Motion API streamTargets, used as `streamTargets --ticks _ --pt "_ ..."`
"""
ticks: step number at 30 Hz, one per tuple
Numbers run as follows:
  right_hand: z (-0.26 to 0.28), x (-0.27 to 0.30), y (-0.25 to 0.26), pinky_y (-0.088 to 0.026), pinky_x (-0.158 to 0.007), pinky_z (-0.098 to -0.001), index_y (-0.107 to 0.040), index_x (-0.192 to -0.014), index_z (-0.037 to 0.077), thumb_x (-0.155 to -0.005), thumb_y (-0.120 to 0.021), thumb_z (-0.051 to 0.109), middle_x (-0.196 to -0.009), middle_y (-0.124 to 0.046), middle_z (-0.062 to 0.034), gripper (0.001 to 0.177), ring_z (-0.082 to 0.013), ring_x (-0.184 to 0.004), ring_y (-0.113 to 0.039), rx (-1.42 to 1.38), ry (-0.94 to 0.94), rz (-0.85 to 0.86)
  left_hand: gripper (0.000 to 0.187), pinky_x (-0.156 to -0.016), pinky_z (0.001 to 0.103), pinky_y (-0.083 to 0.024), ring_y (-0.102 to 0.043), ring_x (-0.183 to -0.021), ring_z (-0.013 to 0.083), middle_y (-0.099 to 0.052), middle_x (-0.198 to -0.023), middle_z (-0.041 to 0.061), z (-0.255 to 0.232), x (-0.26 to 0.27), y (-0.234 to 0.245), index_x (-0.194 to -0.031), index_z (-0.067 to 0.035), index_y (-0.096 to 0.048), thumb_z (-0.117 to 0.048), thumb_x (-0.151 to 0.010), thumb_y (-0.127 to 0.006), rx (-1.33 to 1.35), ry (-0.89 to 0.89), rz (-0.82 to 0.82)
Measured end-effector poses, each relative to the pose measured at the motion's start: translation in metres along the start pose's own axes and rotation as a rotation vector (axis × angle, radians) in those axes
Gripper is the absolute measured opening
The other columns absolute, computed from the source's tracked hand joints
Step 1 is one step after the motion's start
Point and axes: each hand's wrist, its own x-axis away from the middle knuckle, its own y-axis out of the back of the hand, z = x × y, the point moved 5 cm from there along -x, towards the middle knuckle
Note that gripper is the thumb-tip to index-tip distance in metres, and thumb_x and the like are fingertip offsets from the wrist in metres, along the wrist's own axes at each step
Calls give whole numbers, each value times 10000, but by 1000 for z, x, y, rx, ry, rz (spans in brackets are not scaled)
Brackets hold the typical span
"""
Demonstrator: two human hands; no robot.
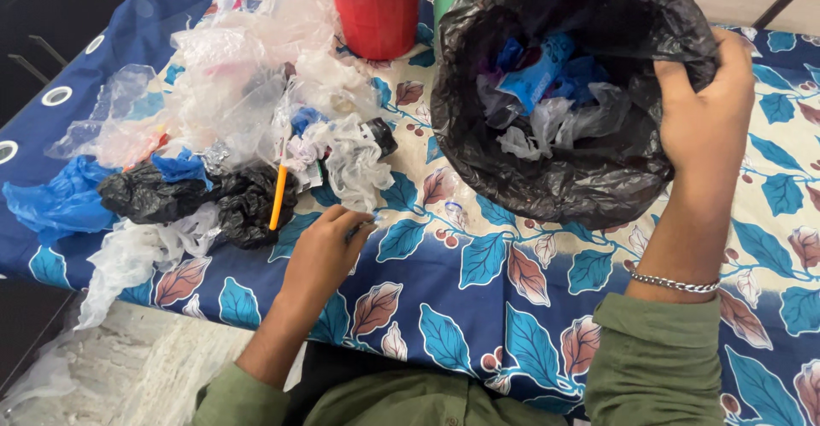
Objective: The person sorts crumpled paper and plastic waste from a table into separate buckets. They pick up crumpled paper and place it into a green bucket, then pick up plastic bags and other plastic items and place them into a black bucket.
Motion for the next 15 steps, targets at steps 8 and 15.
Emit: streamTargets --ticks 8,15 --pt "-9 2 -3 -499 -1007 -337 -615 -1299 -4 -1012 -721 130 -1219 -659 -117 334 -239 -1113 -649 -24 25 12 143 -689 391 -543 -701 -775 280 -703 -892 76 -106 -39 27 -945 -89 -756 -224 -908 -786 177 -328 -66" --pt "-13 4 -5 -483 -1041 -378 -617 -1231 -22 -1031 -726 125 -1227 -624 -146 271 -279 -1152 -625 36 63 14 56 -707 427 -557 -711 -881 321 -681 -882 98 -150 -123 -34 -874 -59 -677 -94 -842 -706 -73 -692 17"
